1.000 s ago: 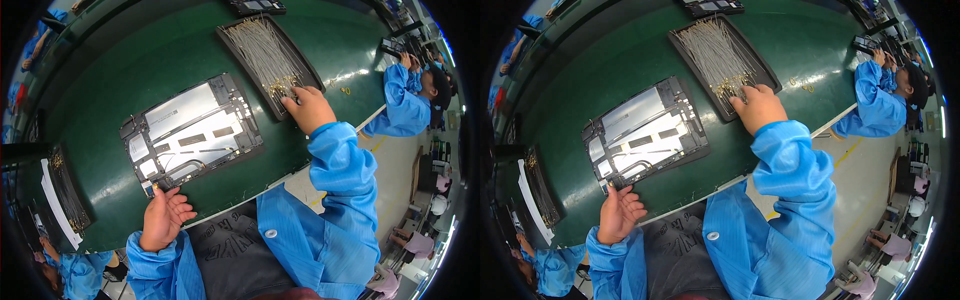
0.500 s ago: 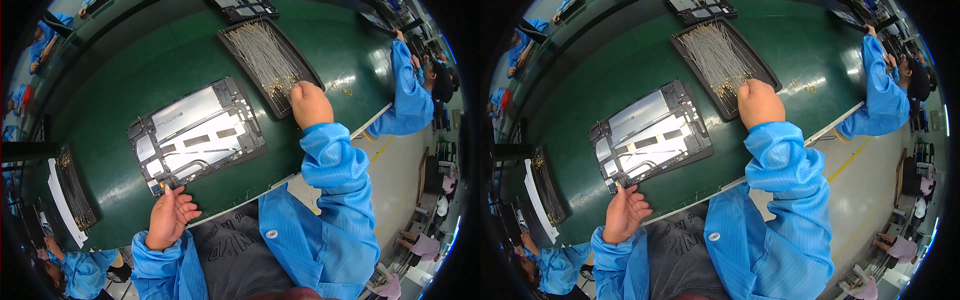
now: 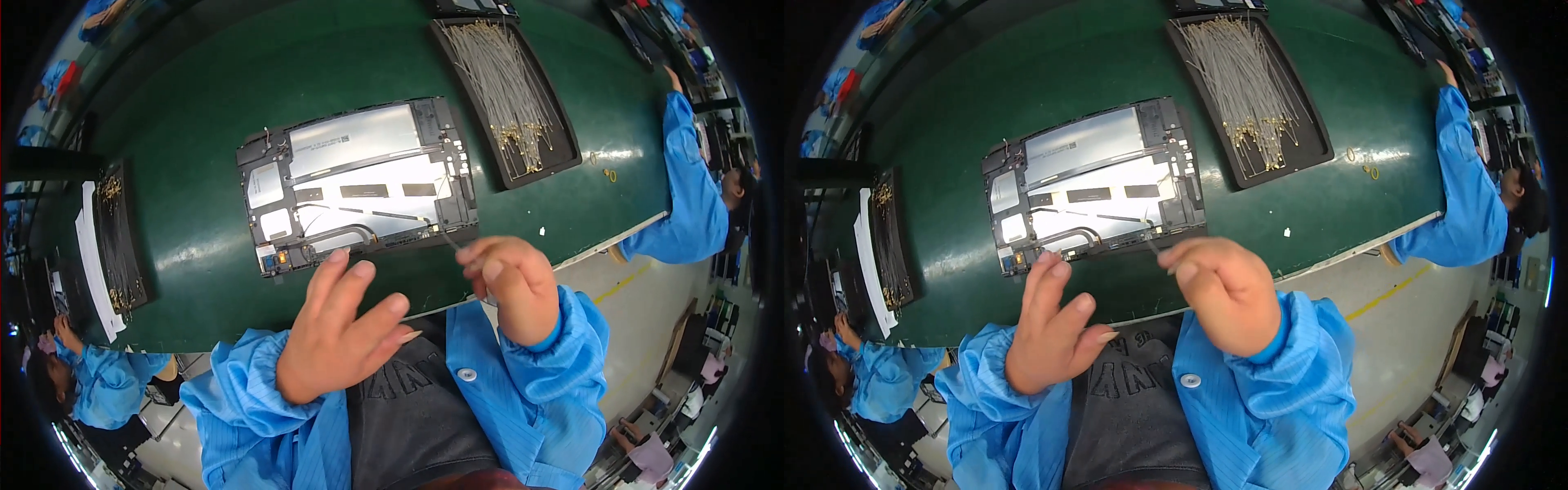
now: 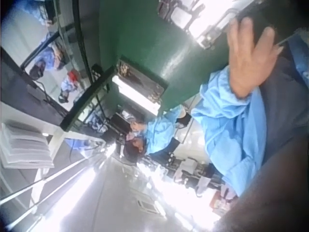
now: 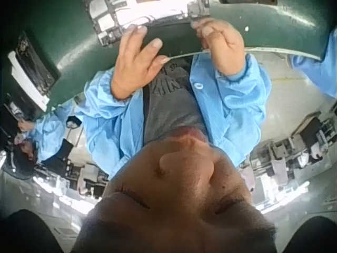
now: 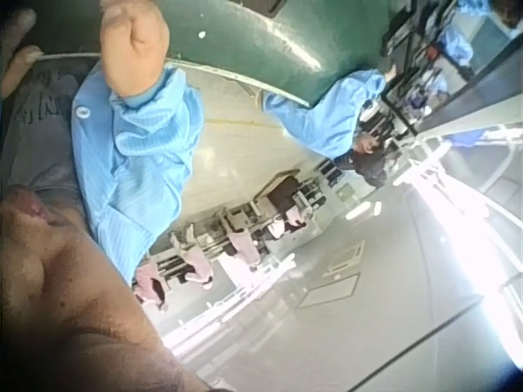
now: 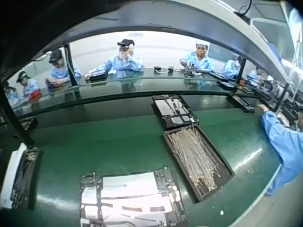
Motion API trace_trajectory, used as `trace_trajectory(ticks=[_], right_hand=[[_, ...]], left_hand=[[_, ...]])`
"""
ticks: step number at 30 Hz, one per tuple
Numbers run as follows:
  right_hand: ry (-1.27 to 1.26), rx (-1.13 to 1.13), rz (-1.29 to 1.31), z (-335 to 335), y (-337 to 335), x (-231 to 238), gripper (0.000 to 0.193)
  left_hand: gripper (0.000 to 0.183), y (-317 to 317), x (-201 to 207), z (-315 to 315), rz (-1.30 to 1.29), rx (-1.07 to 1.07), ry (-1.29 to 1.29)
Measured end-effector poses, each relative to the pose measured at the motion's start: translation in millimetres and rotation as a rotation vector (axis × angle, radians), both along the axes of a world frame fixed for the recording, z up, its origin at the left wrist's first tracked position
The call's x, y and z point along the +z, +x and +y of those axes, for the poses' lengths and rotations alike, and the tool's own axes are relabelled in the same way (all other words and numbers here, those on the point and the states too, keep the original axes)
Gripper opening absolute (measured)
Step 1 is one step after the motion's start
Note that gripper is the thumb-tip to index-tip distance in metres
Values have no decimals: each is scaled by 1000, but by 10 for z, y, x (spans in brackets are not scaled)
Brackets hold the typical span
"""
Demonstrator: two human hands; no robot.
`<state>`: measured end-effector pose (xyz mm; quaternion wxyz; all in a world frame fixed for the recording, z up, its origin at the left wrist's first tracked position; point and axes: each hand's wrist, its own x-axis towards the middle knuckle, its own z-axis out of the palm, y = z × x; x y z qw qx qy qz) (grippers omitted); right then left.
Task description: The person assembles internal components into a tablet chassis, connecting a ribbon cable with a spudger.
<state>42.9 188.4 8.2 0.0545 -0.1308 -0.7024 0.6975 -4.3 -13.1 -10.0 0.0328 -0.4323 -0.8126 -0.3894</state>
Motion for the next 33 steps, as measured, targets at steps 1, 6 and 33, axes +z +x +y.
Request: trace_trajectory(ticks=[1, 6, 33], right_hand=[[-47, 160, 85, 31, 28, -2, 7], [-221, 591, 214, -61, 66, 130, 6], [106, -302, 481, -198, -363, -671, 23]], left_hand=[[55, 0, -23, 7, 62, -24, 11], [37, -19, 61, 62, 16, -300, 190], [16, -231, -332, 450, 85, 212, -176]])
